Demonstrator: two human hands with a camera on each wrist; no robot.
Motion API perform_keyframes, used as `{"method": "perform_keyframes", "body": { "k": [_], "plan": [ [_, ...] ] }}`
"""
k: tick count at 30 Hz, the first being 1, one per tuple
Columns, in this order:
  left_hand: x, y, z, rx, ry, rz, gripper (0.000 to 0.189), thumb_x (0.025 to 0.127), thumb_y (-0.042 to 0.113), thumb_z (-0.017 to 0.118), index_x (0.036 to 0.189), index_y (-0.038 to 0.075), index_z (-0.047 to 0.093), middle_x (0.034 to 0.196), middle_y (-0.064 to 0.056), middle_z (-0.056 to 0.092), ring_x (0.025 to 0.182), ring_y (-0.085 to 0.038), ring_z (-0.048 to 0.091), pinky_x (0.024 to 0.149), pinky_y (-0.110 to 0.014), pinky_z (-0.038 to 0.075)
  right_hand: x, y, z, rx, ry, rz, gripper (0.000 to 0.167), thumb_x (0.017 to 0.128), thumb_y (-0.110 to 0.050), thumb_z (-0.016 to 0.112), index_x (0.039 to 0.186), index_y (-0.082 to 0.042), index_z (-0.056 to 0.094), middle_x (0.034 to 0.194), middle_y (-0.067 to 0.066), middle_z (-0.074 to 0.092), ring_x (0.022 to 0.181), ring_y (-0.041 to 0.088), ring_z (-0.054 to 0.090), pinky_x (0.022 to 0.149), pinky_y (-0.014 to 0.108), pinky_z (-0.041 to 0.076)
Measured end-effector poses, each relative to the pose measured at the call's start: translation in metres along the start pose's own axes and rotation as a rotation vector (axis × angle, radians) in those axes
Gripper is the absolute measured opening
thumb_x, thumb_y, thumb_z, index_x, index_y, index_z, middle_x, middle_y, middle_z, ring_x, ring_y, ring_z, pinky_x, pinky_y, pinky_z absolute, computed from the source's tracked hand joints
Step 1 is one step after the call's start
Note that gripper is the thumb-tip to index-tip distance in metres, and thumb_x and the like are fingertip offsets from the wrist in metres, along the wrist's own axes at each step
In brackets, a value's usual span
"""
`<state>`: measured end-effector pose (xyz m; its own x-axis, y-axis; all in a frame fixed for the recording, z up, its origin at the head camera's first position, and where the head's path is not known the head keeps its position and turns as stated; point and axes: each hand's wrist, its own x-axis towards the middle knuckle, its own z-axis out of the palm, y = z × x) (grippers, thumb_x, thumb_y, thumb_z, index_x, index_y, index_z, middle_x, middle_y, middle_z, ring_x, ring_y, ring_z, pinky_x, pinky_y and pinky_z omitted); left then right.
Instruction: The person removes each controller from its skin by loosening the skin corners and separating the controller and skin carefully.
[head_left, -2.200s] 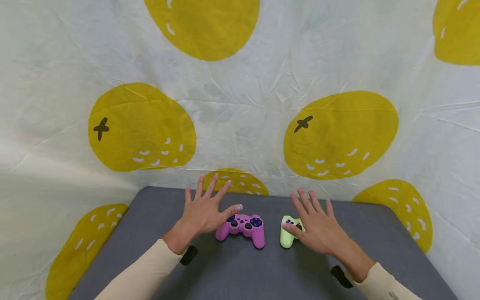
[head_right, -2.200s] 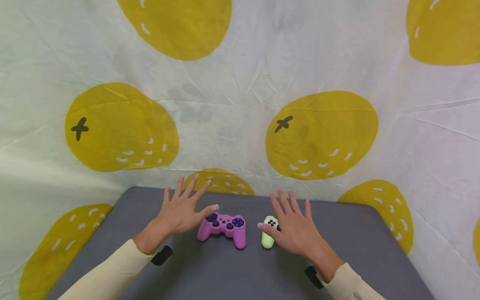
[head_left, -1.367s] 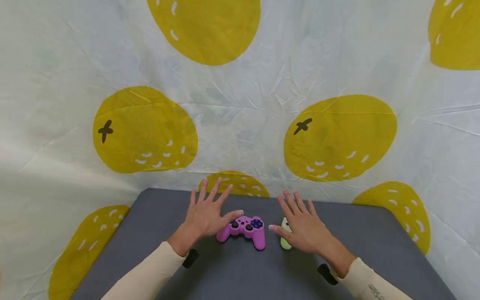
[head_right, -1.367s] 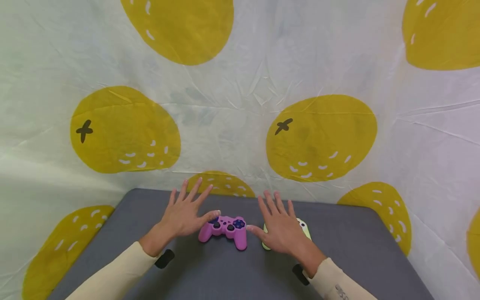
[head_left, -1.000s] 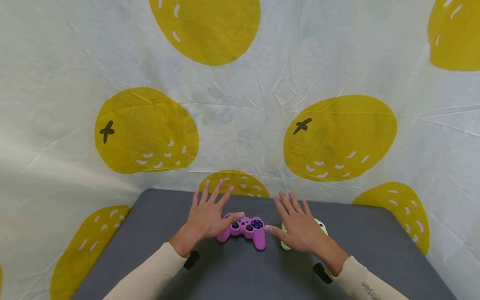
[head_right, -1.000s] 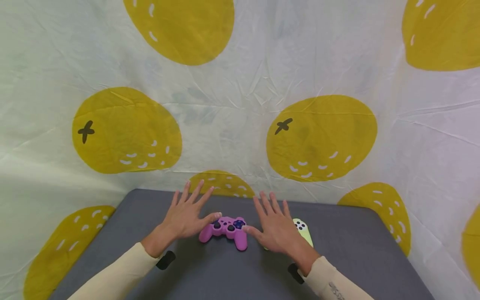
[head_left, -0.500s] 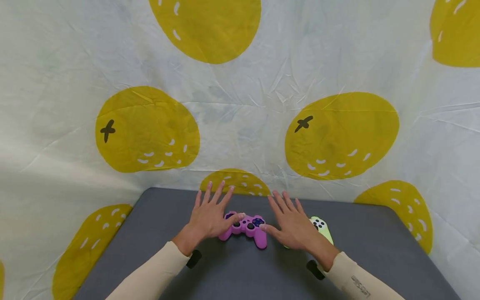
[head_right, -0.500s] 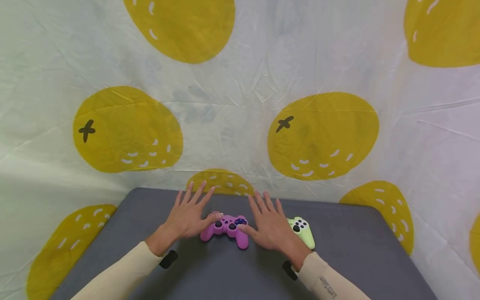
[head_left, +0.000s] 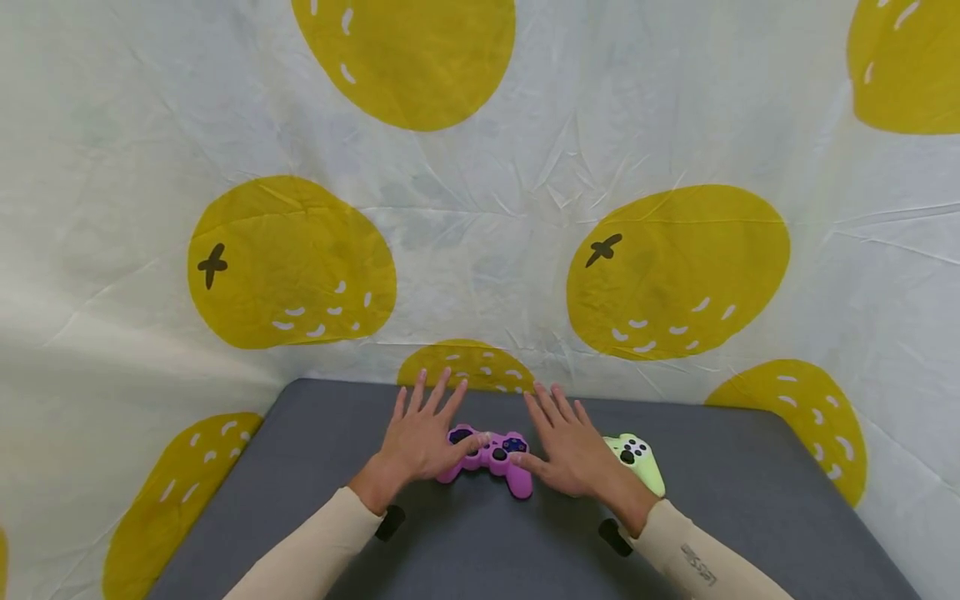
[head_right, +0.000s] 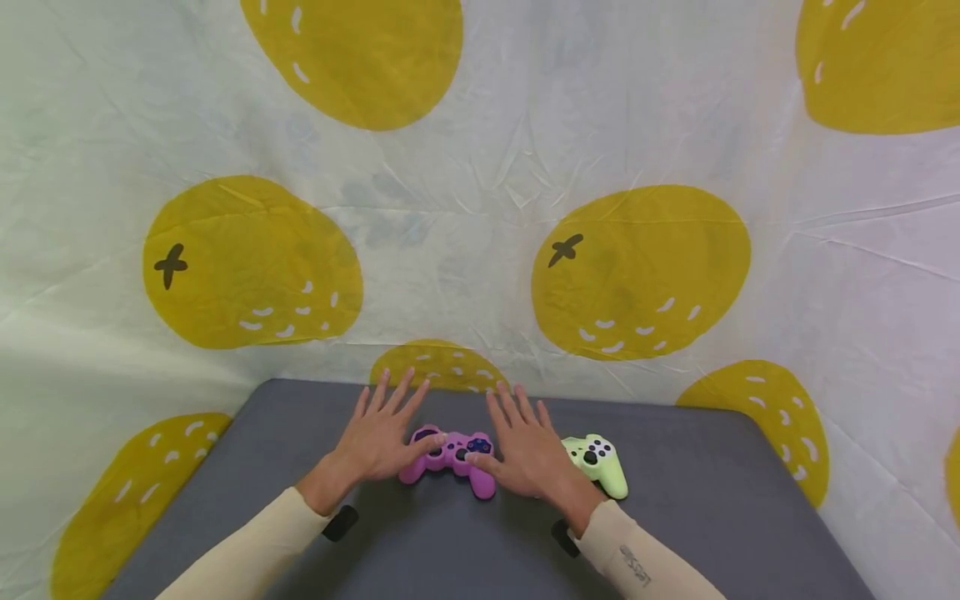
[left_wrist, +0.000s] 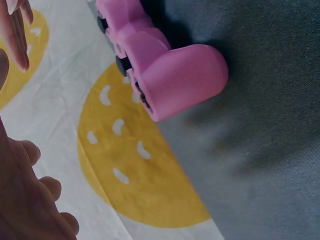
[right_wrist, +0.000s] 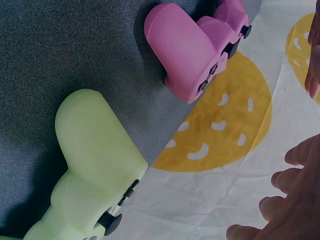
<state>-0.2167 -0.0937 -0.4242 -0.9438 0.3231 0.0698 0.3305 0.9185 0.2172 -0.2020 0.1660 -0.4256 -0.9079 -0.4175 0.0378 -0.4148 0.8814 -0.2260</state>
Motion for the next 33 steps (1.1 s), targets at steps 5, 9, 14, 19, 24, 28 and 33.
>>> {"method": "perform_keyframes", "body": {
  "k": [5, 9, 14, 19, 24, 28, 33],
  "plan": [
    [0.003, -0.004, 0.005, 0.0, -0.001, -0.002, 0.092, 0.095, 0.081, 0.041, 0.167, 0.028, 0.021, 0.177, -0.005, 0.008, 0.164, -0.042, 0.0, 0.128, -0.067, 0.008, 0.005, 0.0, 0.002, 0.009, -0.012, -0.003, 0.097, 0.099, -0.065, 0.055, 0.167, -0.007, 0.017, 0.176, 0.015, 0.006, 0.163, 0.042, 0.006, 0.126, 0.068, 0.014],
    [0.005, -0.006, 0.007, -0.002, -0.004, -0.003, 0.093, 0.095, 0.081, 0.04, 0.167, 0.028, 0.02, 0.178, -0.004, 0.007, 0.164, -0.041, -0.001, 0.128, -0.066, 0.008, 0.008, 0.0, 0.005, 0.007, -0.01, -0.004, 0.097, 0.099, -0.064, 0.055, 0.167, -0.007, 0.018, 0.176, 0.016, 0.007, 0.163, 0.043, 0.007, 0.126, 0.068, 0.014],
    [0.006, -0.008, 0.01, -0.014, -0.006, -0.005, 0.094, 0.094, 0.083, 0.039, 0.167, 0.028, 0.02, 0.177, -0.001, 0.006, 0.164, -0.039, -0.003, 0.129, -0.066, 0.006, 0.011, 0.001, 0.009, -0.009, 0.001, -0.015, 0.096, 0.099, -0.062, 0.056, 0.166, -0.005, 0.02, 0.175, 0.019, 0.01, 0.162, 0.044, 0.009, 0.126, 0.069, 0.017],
    [0.007, -0.011, 0.013, -0.008, -0.008, -0.01, 0.093, 0.094, 0.082, 0.038, 0.168, 0.028, 0.02, 0.177, -0.001, 0.007, 0.164, -0.039, -0.001, 0.129, -0.065, 0.007, 0.014, -0.001, 0.013, 0.002, -0.006, -0.019, 0.095, 0.1, -0.063, 0.055, 0.166, -0.005, 0.02, 0.176, 0.018, 0.009, 0.163, 0.043, 0.008, 0.126, 0.069, 0.016],
    [0.009, -0.013, 0.016, -0.004, -0.012, -0.005, 0.092, 0.095, 0.082, 0.038, 0.167, 0.028, 0.02, 0.177, -0.002, 0.009, 0.164, -0.04, 0.002, 0.129, -0.065, 0.008, 0.016, -0.002, 0.016, 0.008, -0.005, -0.022, 0.095, 0.1, -0.062, 0.056, 0.166, -0.004, 0.021, 0.175, 0.018, 0.009, 0.162, 0.044, 0.008, 0.125, 0.069, 0.016],
    [0.011, -0.014, 0.018, -0.018, -0.022, -0.001, 0.092, 0.095, 0.081, 0.039, 0.168, 0.027, 0.021, 0.177, -0.002, 0.01, 0.164, -0.039, 0.001, 0.129, -0.065, 0.007, 0.018, -0.002, 0.018, 0.007, 0.002, -0.025, 0.093, 0.1, -0.06, 0.057, 0.165, -0.003, 0.022, 0.175, 0.02, 0.011, 0.162, 0.045, 0.008, 0.124, 0.07, 0.018],
    [0.012, -0.016, 0.02, -0.03, -0.038, 0.004, 0.092, 0.096, 0.08, 0.039, 0.168, 0.026, 0.019, 0.177, -0.002, 0.01, 0.164, -0.038, 0.001, 0.129, -0.064, 0.008, 0.021, -0.002, 0.023, 0.019, -0.007, -0.018, 0.093, 0.1, -0.062, 0.055, 0.165, -0.004, 0.022, 0.175, 0.02, 0.011, 0.162, 0.044, 0.006, 0.124, 0.071, 0.017]
  ]
}}
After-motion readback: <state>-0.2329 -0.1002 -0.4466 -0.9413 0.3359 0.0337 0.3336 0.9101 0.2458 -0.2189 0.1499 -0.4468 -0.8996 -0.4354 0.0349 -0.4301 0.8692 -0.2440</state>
